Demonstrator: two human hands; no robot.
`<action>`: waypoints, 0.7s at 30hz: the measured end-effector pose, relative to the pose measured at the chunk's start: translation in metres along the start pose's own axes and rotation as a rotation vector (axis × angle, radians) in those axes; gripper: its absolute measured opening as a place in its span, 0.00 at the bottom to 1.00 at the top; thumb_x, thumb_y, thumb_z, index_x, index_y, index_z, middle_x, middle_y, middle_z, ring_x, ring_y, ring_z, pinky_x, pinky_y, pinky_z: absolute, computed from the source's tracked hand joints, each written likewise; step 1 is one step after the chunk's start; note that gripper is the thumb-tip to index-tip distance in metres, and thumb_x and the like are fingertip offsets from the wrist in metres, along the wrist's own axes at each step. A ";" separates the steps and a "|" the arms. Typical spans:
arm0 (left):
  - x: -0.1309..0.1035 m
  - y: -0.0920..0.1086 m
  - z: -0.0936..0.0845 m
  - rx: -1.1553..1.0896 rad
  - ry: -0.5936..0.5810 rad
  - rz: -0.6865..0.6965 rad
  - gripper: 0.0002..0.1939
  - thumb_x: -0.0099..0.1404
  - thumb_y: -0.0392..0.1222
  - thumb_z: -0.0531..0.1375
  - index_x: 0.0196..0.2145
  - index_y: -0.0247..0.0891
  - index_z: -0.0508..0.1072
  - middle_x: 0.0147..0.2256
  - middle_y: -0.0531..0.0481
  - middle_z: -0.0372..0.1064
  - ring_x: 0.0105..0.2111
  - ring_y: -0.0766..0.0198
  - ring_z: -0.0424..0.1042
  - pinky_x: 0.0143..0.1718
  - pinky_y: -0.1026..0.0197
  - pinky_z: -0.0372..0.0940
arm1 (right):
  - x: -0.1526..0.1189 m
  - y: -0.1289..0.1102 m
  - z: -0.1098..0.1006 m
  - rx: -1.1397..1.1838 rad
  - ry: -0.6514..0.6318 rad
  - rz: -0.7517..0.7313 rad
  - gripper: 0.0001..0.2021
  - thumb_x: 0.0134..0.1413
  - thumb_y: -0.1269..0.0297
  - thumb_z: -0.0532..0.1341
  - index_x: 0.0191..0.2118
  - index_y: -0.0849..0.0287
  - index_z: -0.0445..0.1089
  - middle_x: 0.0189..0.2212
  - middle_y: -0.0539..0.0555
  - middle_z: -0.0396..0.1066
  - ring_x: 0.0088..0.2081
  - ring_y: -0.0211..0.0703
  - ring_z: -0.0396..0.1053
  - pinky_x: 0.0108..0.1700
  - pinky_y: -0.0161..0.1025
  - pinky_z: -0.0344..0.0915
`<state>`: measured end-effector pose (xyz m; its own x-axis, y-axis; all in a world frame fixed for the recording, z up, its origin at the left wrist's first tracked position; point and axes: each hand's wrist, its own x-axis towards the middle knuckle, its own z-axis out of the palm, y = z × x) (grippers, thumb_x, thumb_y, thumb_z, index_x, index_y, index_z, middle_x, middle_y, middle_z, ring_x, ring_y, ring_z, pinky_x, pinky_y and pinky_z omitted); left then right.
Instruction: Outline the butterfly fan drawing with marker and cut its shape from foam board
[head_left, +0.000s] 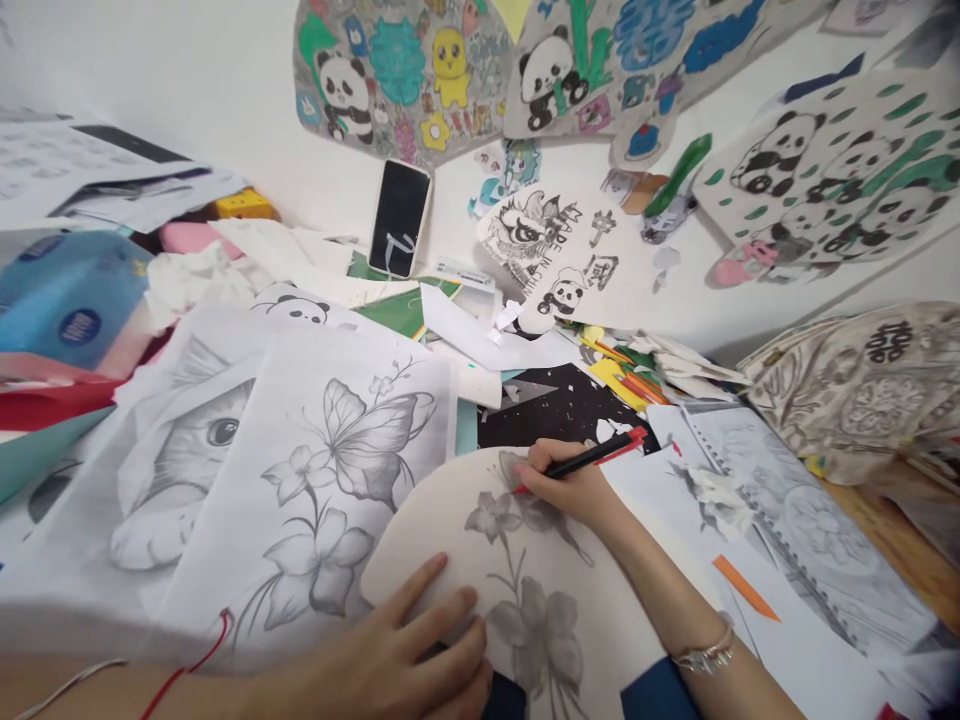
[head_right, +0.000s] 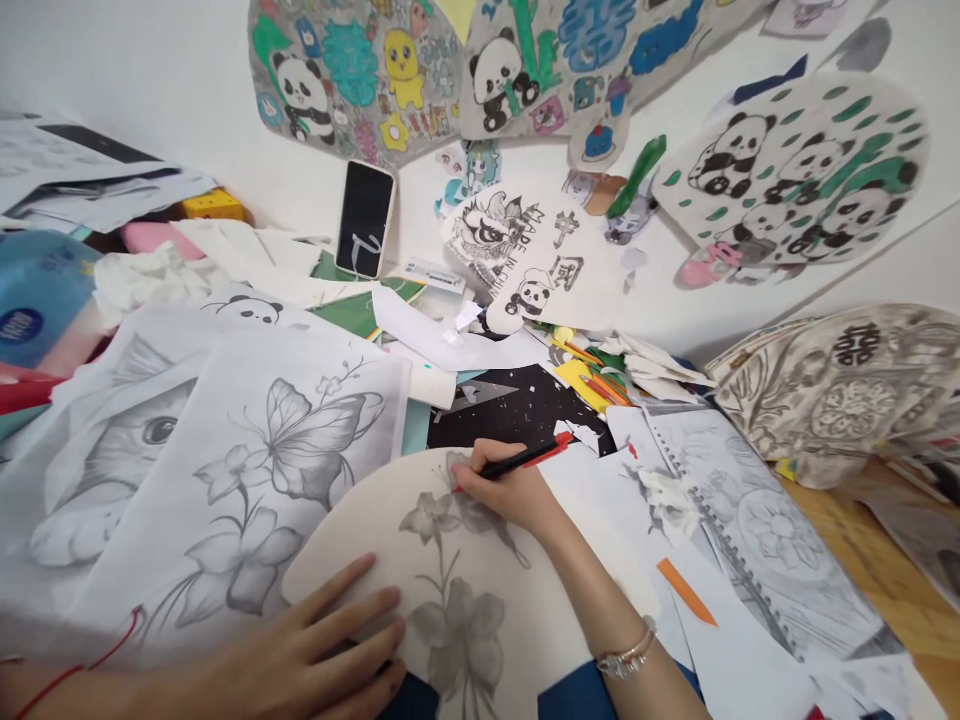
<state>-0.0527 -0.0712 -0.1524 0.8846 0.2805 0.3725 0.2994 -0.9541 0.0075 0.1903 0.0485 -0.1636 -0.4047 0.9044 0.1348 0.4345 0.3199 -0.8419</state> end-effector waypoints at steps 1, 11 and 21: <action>0.000 0.000 -0.001 -0.009 -0.005 0.000 0.13 0.66 0.39 0.54 0.47 0.36 0.70 0.44 0.48 0.71 0.47 0.54 0.68 0.58 0.42 0.54 | 0.000 0.001 0.000 0.002 -0.009 -0.006 0.17 0.51 0.63 0.61 0.18 0.59 0.56 0.16 0.46 0.56 0.21 0.32 0.54 0.24 0.33 0.51; 0.003 0.000 -0.008 -0.074 -0.038 -0.022 0.14 0.65 0.39 0.56 0.48 0.34 0.69 0.45 0.44 0.71 0.49 0.53 0.67 0.58 0.43 0.55 | 0.000 0.000 -0.001 -0.002 -0.002 0.009 0.17 0.52 0.61 0.60 0.18 0.59 0.56 0.17 0.47 0.57 0.22 0.33 0.54 0.24 0.32 0.51; 0.001 -0.001 -0.006 -0.079 -0.020 -0.013 0.14 0.66 0.39 0.54 0.48 0.33 0.69 0.45 0.44 0.71 0.49 0.53 0.67 0.58 0.43 0.53 | 0.000 -0.003 -0.001 0.093 -0.007 0.112 0.15 0.49 0.59 0.63 0.20 0.58 0.58 0.17 0.46 0.58 0.20 0.32 0.55 0.22 0.32 0.51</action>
<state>-0.0539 -0.0708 -0.1460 0.8881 0.2943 0.3530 0.2826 -0.9554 0.0853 0.1902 0.0477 -0.1602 -0.3638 0.9308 0.0341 0.4009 0.1896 -0.8963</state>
